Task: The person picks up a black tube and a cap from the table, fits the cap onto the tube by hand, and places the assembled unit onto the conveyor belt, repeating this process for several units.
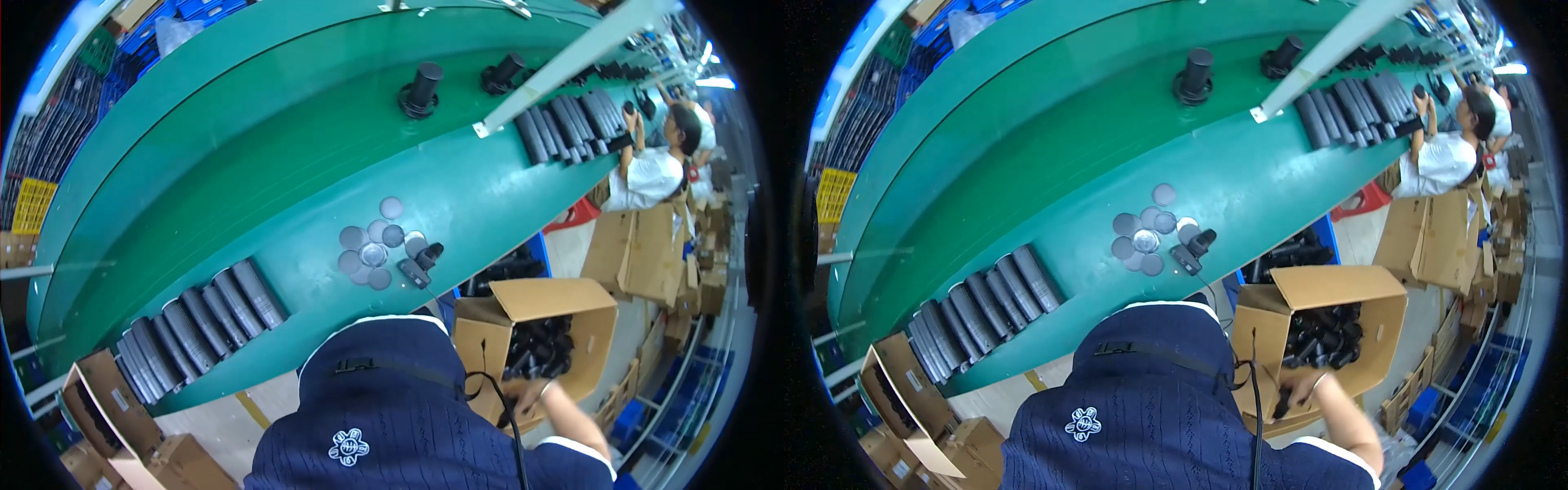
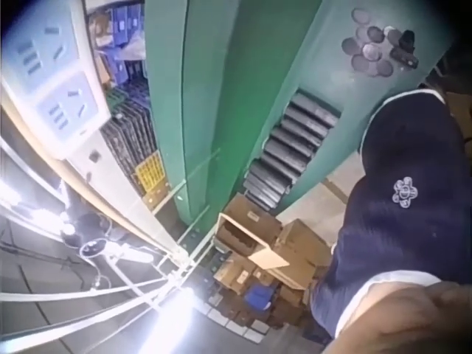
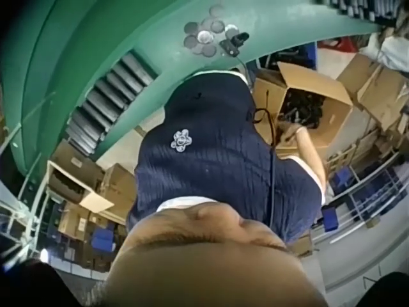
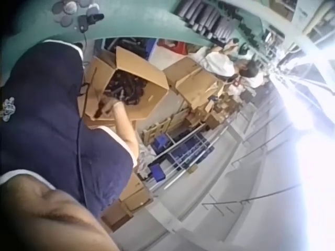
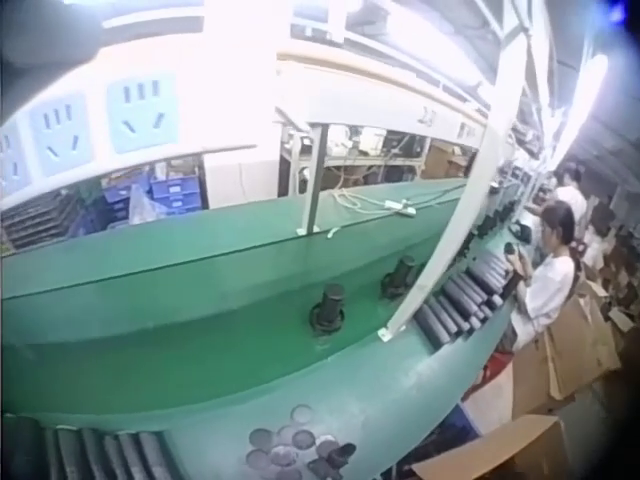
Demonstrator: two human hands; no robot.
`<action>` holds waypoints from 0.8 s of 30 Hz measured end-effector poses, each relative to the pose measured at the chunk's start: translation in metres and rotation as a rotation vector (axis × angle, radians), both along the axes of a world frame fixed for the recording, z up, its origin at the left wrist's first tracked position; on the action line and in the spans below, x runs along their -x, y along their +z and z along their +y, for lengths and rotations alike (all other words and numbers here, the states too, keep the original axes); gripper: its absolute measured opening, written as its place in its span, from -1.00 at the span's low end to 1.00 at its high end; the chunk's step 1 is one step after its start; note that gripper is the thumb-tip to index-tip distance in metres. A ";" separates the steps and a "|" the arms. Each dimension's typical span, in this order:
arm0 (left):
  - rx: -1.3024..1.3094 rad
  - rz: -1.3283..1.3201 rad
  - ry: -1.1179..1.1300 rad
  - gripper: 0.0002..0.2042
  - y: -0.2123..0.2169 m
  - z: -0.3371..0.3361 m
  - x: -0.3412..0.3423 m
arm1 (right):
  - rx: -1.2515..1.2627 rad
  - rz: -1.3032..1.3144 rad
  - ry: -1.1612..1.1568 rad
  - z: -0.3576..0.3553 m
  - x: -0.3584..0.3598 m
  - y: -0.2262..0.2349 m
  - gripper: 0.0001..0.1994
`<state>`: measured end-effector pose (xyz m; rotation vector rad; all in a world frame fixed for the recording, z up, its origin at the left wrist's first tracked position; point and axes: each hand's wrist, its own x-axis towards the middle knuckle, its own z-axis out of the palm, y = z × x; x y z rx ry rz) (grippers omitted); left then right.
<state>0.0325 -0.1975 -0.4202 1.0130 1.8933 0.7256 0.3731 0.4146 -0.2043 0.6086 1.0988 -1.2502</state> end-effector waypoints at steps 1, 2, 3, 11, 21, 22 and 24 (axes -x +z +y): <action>0.006 -0.026 -0.007 -0.68 -0.003 0.010 -0.001 | 0.211 -0.104 0.004 -0.031 -0.046 -0.030 -0.70; 0.031 -0.034 0.003 -0.68 -0.003 0.007 -0.008 | 0.376 -0.202 0.246 -0.049 -0.037 -0.036 -0.73; 0.056 -0.044 0.012 -0.68 -0.003 0.004 -0.014 | 0.376 -0.203 0.272 -0.032 -0.032 -0.038 -0.73; 0.250 -0.165 -0.014 -0.67 0.005 -0.003 -0.048 | 0.124 -0.025 0.206 -0.011 -0.027 -0.039 -0.71; 0.490 -0.290 -0.184 -0.65 0.022 0.009 -0.019 | -0.186 0.239 -0.026 -0.006 -0.050 -0.037 -0.68; 0.514 -0.301 -0.200 -0.65 0.024 0.011 -0.015 | -0.217 0.266 -0.050 -0.005 -0.052 -0.036 -0.68; 0.562 -0.326 -0.228 -0.64 0.029 0.018 -0.006 | -0.278 0.320 -0.093 -0.002 -0.053 -0.036 -0.68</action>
